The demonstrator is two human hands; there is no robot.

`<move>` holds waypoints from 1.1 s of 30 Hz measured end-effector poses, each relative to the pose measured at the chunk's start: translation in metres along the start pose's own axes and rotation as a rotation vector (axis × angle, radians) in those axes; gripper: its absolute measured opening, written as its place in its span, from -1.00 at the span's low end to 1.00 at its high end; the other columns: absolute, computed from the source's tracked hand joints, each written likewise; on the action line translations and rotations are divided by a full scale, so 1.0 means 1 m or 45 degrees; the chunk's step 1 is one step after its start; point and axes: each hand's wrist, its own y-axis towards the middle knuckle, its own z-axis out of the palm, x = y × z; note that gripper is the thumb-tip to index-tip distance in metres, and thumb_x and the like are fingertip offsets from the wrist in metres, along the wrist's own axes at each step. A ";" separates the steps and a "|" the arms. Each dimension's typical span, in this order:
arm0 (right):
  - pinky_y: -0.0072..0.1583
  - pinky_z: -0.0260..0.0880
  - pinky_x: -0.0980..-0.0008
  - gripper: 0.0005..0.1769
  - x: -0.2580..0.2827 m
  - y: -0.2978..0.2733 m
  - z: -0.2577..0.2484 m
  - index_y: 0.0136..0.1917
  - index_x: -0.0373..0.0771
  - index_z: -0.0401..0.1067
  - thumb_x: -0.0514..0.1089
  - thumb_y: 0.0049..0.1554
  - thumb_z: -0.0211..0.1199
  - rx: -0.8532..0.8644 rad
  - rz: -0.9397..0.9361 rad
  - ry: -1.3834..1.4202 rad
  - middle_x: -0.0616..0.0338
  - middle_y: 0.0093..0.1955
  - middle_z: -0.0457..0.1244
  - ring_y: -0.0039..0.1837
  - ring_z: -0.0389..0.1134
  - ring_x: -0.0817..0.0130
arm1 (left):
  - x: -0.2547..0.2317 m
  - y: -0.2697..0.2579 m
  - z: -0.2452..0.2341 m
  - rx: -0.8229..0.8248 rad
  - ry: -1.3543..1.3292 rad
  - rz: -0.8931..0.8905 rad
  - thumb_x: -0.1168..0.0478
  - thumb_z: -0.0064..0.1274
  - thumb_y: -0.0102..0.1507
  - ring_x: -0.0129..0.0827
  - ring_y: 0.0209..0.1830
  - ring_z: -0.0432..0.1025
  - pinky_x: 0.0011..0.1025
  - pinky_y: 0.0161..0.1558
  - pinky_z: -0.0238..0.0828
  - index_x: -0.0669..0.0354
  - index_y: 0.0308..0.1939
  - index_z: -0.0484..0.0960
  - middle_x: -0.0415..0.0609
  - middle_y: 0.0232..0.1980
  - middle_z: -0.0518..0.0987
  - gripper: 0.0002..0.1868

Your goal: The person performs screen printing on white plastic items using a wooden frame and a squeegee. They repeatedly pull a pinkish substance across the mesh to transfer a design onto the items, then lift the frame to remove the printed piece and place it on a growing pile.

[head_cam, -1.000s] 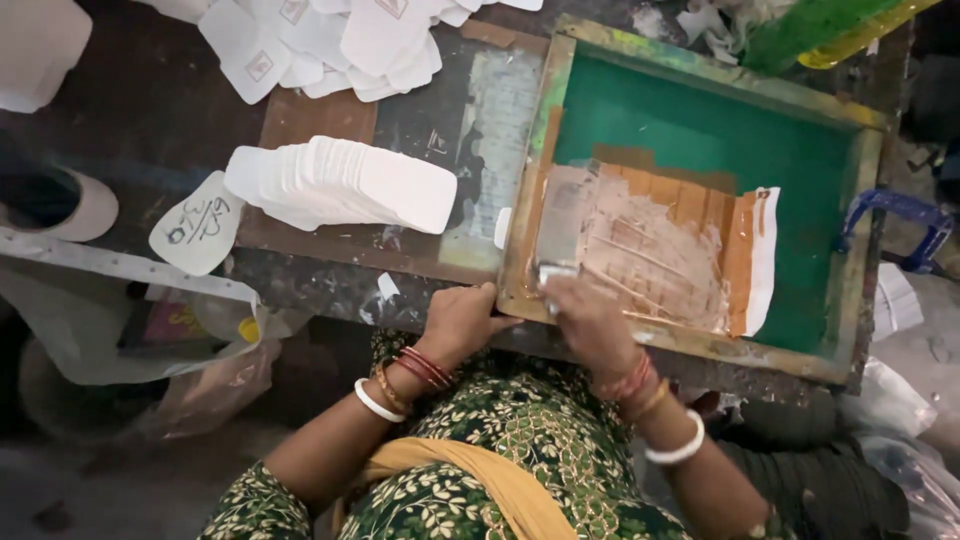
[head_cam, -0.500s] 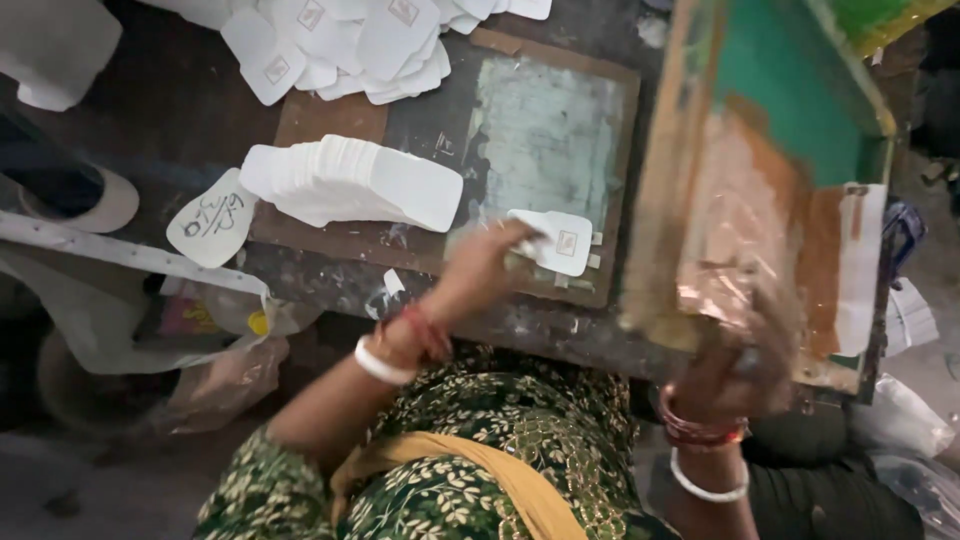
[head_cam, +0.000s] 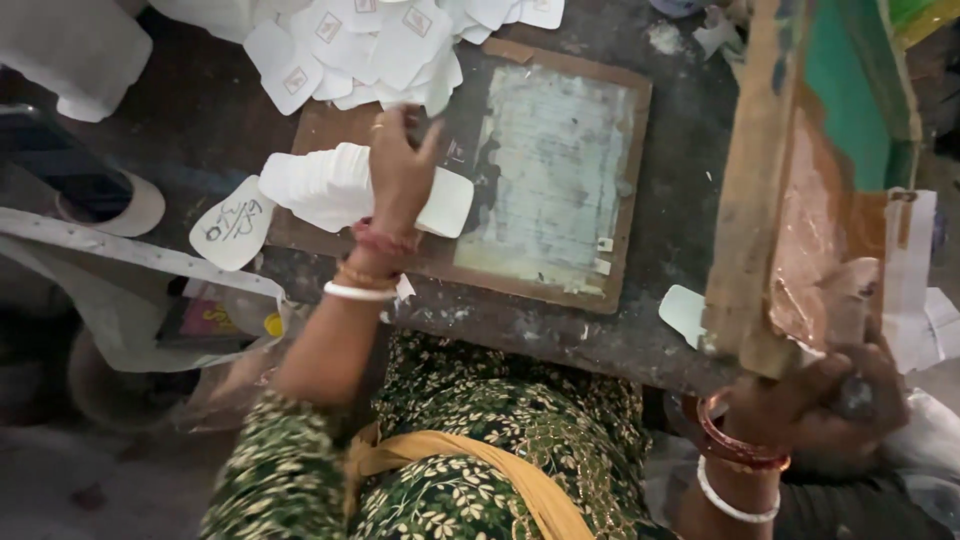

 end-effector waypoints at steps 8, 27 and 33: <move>0.21 0.44 0.12 -0.63 -0.007 0.006 -0.007 0.22 -0.45 0.24 -0.02 0.55 0.08 0.023 0.023 -0.009 -0.21 0.15 0.27 0.16 0.37 -0.02 | -0.004 -0.078 -0.040 0.711 0.809 0.846 0.21 0.20 0.18 -0.07 0.23 0.48 -0.15 0.27 0.32 0.25 -0.12 0.70 0.04 0.07 0.67 -0.76; 0.13 0.43 0.21 -0.65 -0.012 0.014 -0.011 0.21 -0.47 0.27 -0.06 0.51 0.14 -0.039 0.054 0.008 -0.14 0.05 0.26 0.08 0.36 0.08 | 0.003 -0.154 0.124 0.927 0.502 0.970 0.33 -0.03 0.23 -0.09 0.38 0.37 -0.26 0.39 0.28 0.30 0.02 0.68 0.09 0.26 0.57 -0.68; 0.15 0.46 0.23 -0.64 -0.016 0.008 -0.006 0.26 -0.42 0.25 -0.02 0.57 0.14 -0.032 0.024 0.115 -0.09 0.12 0.27 0.13 0.39 0.13 | 0.001 -0.164 0.110 1.009 0.495 0.959 0.36 -0.02 0.22 -0.10 0.37 0.39 -0.25 0.34 0.32 0.30 0.05 0.68 0.06 0.25 0.58 -0.66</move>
